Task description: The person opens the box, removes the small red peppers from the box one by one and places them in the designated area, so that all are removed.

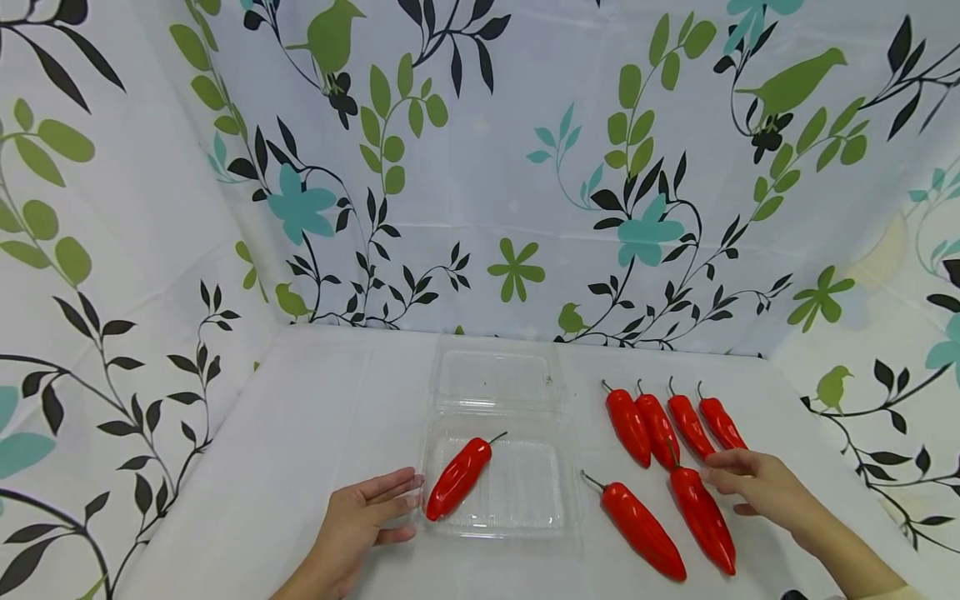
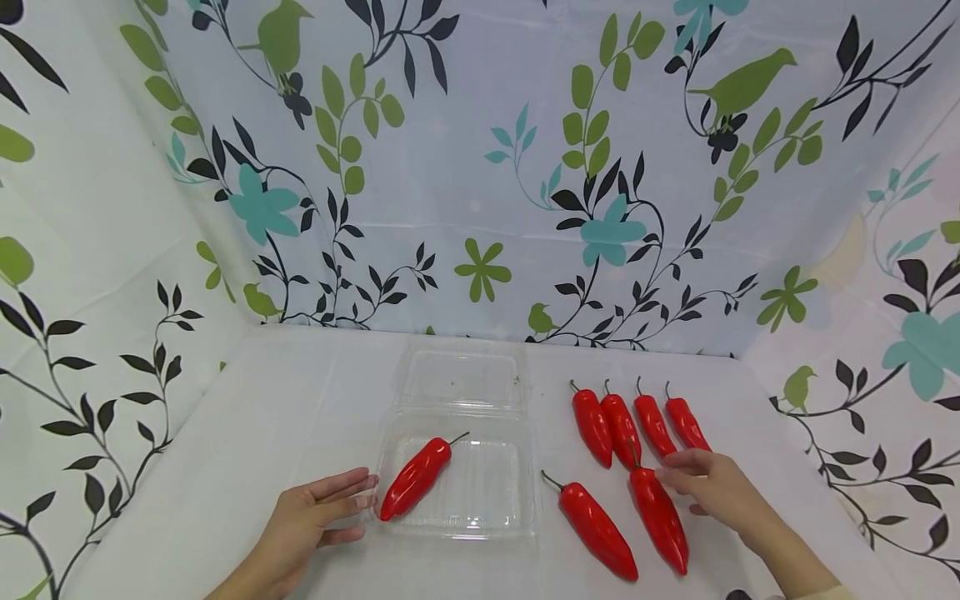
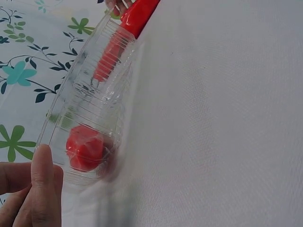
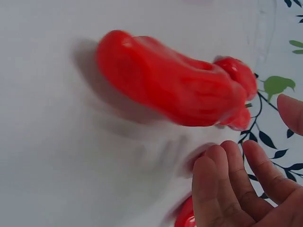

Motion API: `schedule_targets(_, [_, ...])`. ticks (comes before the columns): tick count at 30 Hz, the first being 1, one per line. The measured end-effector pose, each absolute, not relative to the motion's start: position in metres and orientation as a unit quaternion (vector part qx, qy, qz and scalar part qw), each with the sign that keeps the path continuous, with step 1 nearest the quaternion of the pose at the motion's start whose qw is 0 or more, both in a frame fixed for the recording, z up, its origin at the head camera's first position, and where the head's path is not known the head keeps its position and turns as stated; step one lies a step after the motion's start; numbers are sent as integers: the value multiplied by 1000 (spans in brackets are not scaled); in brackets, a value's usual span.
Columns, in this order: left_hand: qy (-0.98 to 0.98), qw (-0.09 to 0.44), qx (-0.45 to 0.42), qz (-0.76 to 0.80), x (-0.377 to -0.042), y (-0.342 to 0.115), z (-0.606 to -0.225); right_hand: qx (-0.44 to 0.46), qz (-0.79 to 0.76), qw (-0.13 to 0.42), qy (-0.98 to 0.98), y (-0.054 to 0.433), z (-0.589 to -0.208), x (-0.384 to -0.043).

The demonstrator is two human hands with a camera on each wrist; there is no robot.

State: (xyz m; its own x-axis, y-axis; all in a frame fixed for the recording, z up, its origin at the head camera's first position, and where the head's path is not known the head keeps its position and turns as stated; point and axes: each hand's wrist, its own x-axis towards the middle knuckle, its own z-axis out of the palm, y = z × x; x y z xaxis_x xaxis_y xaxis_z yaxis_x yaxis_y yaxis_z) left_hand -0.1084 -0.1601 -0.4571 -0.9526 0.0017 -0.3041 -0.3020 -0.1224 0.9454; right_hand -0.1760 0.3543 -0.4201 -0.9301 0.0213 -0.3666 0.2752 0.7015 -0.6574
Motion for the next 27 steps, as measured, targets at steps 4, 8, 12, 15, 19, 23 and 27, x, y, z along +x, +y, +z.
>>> schedule_targets(4, [656, 101, -115, 739, -109, -160, -458, 66, -379, 139, 912, 348, -407, -177])
schedule_targets(8, [655, 97, -116, 740, -108, -160, -458, 49, -382, 103, 917, 335, -396, -176])
schedule_targets(12, [654, 96, -113, 742, -108, -160, -459, 17, -403, 66, 913, 314, -386, -171])
schedule_targets(15, [654, 95, -113, 742, -108, -160, -459, -13, -442, 48, 896, 293, -375, -167])
schedule_targets(19, [654, 94, -117, 742, -108, -161, -458, -47, -501, 44, 863, 266, -359, -163])
schedule_targets(23, [652, 94, -114, 744, -108, -161, -458, -59, -570, 55, 818, 243, -346, -159])
schedule_targets(27, [651, 96, -109, 745, -107, -161, -459, -67, -672, 80, 733, 221, -339, -158])
